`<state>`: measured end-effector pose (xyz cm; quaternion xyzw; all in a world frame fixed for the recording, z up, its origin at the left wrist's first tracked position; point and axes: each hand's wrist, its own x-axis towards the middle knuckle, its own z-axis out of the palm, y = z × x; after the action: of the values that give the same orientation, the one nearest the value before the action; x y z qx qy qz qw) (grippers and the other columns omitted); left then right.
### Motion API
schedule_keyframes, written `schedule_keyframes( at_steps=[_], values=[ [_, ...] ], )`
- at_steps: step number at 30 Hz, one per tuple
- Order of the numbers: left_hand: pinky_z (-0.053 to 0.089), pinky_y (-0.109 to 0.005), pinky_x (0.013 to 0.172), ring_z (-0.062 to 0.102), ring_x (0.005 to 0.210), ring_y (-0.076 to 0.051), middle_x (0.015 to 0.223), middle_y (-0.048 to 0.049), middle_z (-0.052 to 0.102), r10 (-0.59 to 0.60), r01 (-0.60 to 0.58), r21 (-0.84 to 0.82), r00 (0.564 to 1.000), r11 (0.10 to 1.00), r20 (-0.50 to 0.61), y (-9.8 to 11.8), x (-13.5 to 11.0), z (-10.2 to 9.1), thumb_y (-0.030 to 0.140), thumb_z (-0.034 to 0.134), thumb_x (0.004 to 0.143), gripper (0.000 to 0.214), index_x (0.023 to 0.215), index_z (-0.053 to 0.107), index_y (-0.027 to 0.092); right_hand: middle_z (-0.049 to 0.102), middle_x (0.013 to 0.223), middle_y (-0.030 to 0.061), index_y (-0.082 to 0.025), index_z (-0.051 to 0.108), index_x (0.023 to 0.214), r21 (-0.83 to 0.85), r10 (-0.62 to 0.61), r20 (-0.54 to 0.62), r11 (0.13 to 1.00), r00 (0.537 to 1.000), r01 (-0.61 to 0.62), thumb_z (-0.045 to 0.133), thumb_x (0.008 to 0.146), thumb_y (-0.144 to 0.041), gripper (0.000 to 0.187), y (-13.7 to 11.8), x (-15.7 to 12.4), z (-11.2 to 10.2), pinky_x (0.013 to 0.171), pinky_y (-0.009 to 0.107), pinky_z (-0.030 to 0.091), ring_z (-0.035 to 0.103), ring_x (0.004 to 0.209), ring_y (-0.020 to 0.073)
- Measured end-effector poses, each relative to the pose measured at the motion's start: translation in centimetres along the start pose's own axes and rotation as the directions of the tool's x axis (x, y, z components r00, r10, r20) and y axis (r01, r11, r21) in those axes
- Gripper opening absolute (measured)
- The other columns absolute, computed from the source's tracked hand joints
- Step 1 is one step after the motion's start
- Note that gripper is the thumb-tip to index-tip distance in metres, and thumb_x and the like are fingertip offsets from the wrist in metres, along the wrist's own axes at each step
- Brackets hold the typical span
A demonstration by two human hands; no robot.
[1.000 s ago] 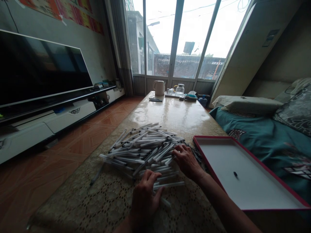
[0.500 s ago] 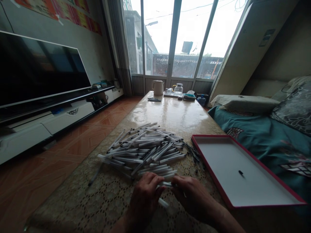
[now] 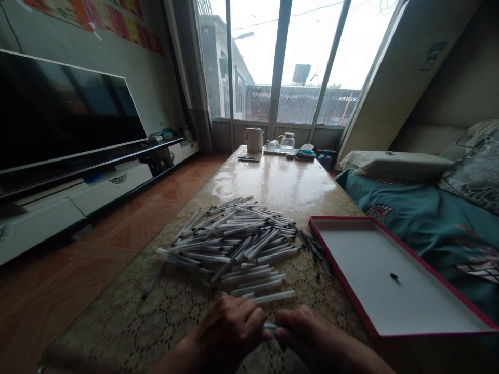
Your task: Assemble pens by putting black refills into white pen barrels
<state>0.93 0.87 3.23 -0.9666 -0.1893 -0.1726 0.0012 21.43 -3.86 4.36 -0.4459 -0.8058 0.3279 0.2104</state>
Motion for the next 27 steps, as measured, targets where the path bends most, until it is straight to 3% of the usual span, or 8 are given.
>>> schedule_keyframes(
  at_steps=[5,7,9,11,13,17,21,27],
  values=[
    [0.025,-0.026,0.041,0.049,0.040,-0.012,0.055,0.0009,0.060,-0.152,0.156,-0.139,0.987,0.978,0.044,0.6,-0.5,0.3,0.024,0.043,0.091,0.025,0.068,0.052,0.020,0.055,0.052,-0.0048,-0.020,0.052,0.069,-0.499,-0.114,-0.027,0.863,0.993,0.085,0.058,0.085,-0.025,0.017,1.2,-0.4,0.9,0.040,0.025,0.013,0.030,0.040,0.0074],
    [0.027,-0.023,0.041,0.048,0.038,-0.011,0.050,0.0020,0.057,-0.248,0.250,-0.250,0.968,0.936,0.042,-0.2,-1.2,-0.2,0.023,0.036,0.093,0.035,0.062,0.050,0.020,0.058,0.057,-0.0032,-0.021,0.053,0.071,-0.609,-0.155,-0.035,0.786,0.987,0.102,0.056,0.085,-0.022,0.014,2.1,-1.1,0.1,0.043,0.027,0.015,0.037,0.041,0.0084],
    [0.032,-0.020,0.045,0.050,0.042,-0.010,0.051,0.0029,0.055,-0.390,0.382,-0.363,0.919,0.850,0.056,-1.6,-2.2,-1.1,0.023,0.029,0.095,0.041,0.059,0.047,0.020,0.057,0.059,-0.0021,-0.021,0.052,0.074,-0.641,-0.138,-0.141,0.767,0.980,0.015,0.050,0.091,-0.022,0.017,3.2,-2.2,-0.9,0.046,0.026,0.020,0.044,0.045,0.0101],
    [0.034,-0.019,0.047,0.052,0.046,-0.011,0.052,0.0034,0.053,-0.547,0.527,-0.374,0.835,0.763,0.061,-3.1,-2.9,-1.8,0.030,0.031,0.095,0.040,0.059,0.045,0.020,0.054,0.059,-0.0017,-0.022,0.051,0.074,-0.588,-0.087,-0.258,0.804,0.962,-0.085,0.041,0.095,-0.027,0.024,3.9,-2.9,-1.7,0.046,0.025,0.024,0.045,0.046,0.0106],
    [0.037,-0.020,0.052,0.055,0.053,-0.013,0.059,0.0028,0.055,-0.582,0.569,-0.354,0.809,0.742,0.079,-4.0,-3.2,-1.9,0.035,0.037,0.093,0.034,0.064,0.047,0.020,0.055,0.061,-0.0007,-0.022,0.052,0.077,-0.483,-0.026,-0.315,0.865,0.949,-0.136,0.035,0.097,-0.029,0.027,4.1,-3.1,-1.7,0.048,0.024,0.029,0.047,0.048,0.0112],
    [0.042,-0.023,0.062,0.061,0.070,-0.017,0.078,-0.0016,0.061,-0.552,0.551,-0.242,0.831,0.799,0.067,-3.9,-2.1,-0.7,0.033,0.044,0.090,0.020,0.080,0.056,0.020,0.060,0.067,0.0014,-0.024,0.056,0.088,-0.348,0.071,-0.384,0.912,0.921,-0.215,0.033,0.097,-0.033,0.026,3.5,-2.3,-0.8,0.048,0.023,0.035,0.053,0.050,0.0134],
    [0.044,-0.025,0.061,0.062,0.067,-0.017,0.083,-0.0023,0.062,-0.493,0.495,-0.159,0.868,0.854,0.053,-3.2,0.1,0.7,0.024,0.046,0.089,0.015,0.086,0.061,0.021,0.063,0.070,0.0034,-0.023,0.057,0.088,-0.250,0.123,-0.472,0.931,0.873,-0.267,0.033,0.096,-0.035,0.028,3.4,-1.4,-0.5,0.055,0.024,0.042,0.060,0.058,0.0172],
    [0.050,-0.030,0.077,0.064,0.088,-0.020,0.101,-0.0086,0.065,-0.417,0.357,-0.376,0.905,0.855,-0.088,-3.8,3.3,2.3,0.013,0.044,0.087,0.034,0.119,0.057,0.020,0.062,0.070,0.0035,-0.022,0.052,0.083,-0.152,0.203,-0.441,0.943,0.874,-0.295,0.028,0.098,-0.036,0.031,3.9,-0.9,-0.4,0.059,0.025,0.042,0.060,0.061,0.0174]
  ],
)
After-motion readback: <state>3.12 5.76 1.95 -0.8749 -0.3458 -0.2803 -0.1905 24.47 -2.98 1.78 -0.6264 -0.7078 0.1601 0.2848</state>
